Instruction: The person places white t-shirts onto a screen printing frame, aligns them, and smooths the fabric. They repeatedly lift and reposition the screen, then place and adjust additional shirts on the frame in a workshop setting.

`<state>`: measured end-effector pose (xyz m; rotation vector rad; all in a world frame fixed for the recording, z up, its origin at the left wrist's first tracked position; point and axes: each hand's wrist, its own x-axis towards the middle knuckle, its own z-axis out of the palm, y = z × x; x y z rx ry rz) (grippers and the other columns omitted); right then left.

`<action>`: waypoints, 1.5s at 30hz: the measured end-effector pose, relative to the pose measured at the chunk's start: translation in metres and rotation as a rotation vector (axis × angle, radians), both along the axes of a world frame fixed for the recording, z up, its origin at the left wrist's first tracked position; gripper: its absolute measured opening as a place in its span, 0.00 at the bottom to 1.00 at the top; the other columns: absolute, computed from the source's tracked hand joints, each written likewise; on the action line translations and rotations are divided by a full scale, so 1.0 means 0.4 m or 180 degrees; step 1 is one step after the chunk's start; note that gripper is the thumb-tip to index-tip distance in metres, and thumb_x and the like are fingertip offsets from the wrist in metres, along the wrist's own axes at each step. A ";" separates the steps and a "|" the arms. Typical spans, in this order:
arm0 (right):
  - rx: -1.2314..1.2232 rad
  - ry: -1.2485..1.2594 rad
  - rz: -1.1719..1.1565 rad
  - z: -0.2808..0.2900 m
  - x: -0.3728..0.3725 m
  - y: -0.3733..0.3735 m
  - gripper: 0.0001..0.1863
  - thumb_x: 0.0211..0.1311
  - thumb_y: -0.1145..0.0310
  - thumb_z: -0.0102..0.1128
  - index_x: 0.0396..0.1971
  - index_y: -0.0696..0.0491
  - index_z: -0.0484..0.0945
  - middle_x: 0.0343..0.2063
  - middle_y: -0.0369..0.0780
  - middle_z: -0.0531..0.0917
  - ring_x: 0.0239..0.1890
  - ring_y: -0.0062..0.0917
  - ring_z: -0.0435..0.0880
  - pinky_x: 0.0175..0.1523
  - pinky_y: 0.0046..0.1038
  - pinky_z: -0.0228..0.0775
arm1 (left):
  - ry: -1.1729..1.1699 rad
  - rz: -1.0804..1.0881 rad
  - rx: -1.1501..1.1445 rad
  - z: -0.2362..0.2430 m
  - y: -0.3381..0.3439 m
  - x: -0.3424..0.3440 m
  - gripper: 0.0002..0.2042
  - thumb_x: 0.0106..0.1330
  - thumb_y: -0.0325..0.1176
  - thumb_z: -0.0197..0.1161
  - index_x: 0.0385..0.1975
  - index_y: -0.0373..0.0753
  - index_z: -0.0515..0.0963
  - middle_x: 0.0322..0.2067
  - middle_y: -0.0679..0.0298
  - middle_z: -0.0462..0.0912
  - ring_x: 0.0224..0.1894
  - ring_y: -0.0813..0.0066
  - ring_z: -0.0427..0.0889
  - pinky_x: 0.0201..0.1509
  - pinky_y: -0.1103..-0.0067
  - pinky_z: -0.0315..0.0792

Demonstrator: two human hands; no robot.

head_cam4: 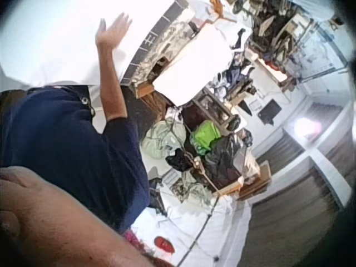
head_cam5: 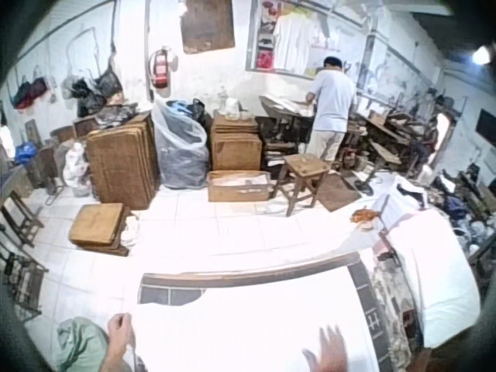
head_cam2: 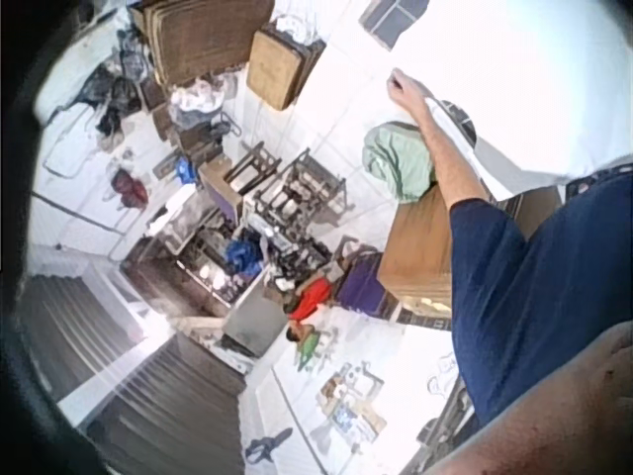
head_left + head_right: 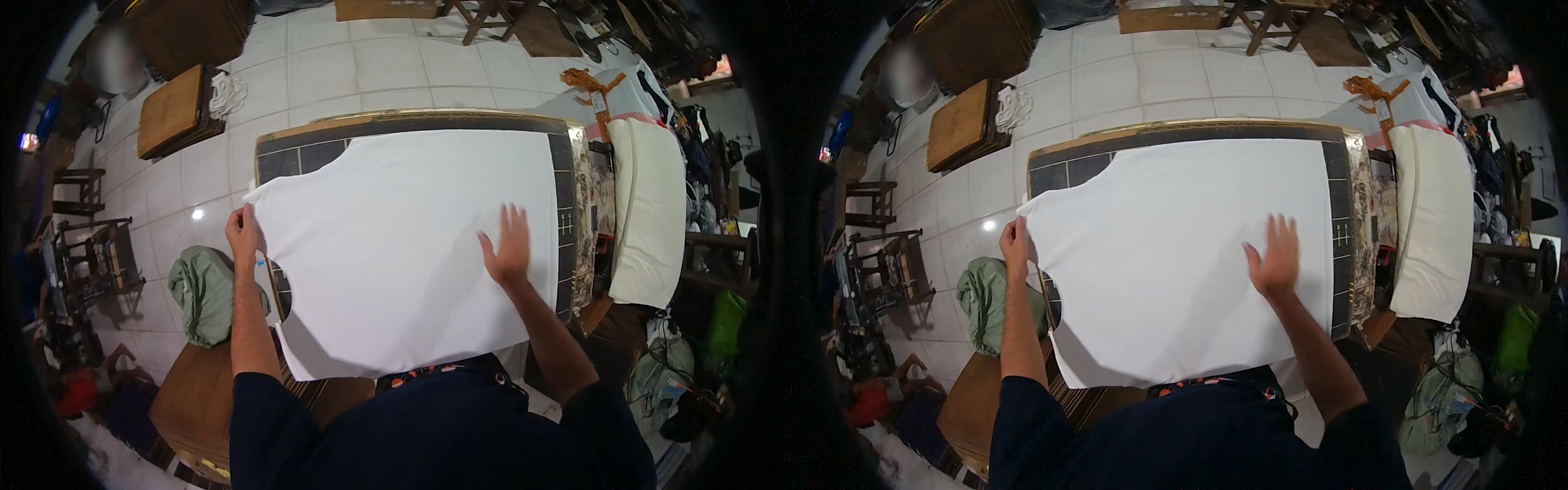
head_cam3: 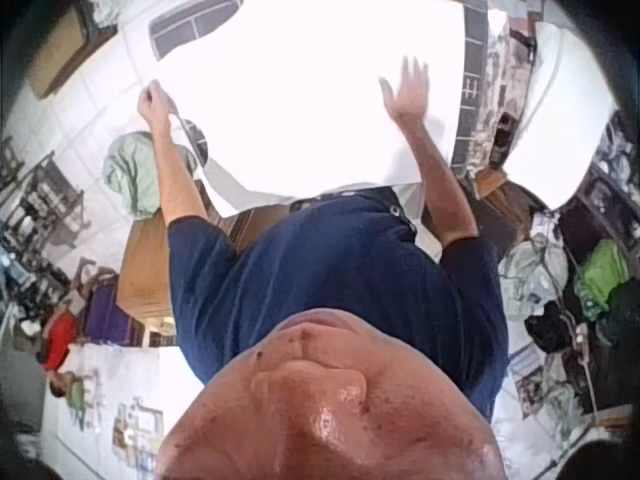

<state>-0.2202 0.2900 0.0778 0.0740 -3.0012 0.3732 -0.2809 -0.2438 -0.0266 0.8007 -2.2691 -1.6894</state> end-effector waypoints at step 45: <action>-0.0411 0.0054 0.1875 -0.120 -0.251 -0.807 0.36 0.66 0.55 0.51 0.66 0.63 0.56 0.69 0.53 0.54 0.73 0.47 0.46 0.74 0.48 0.34 | -0.0163 -0.0068 0.0285 0.065 -0.004 -0.083 0.25 0.63 0.46 0.65 0.49 0.29 0.76 0.30 0.63 0.82 0.32 0.79 0.77 0.36 0.82 0.71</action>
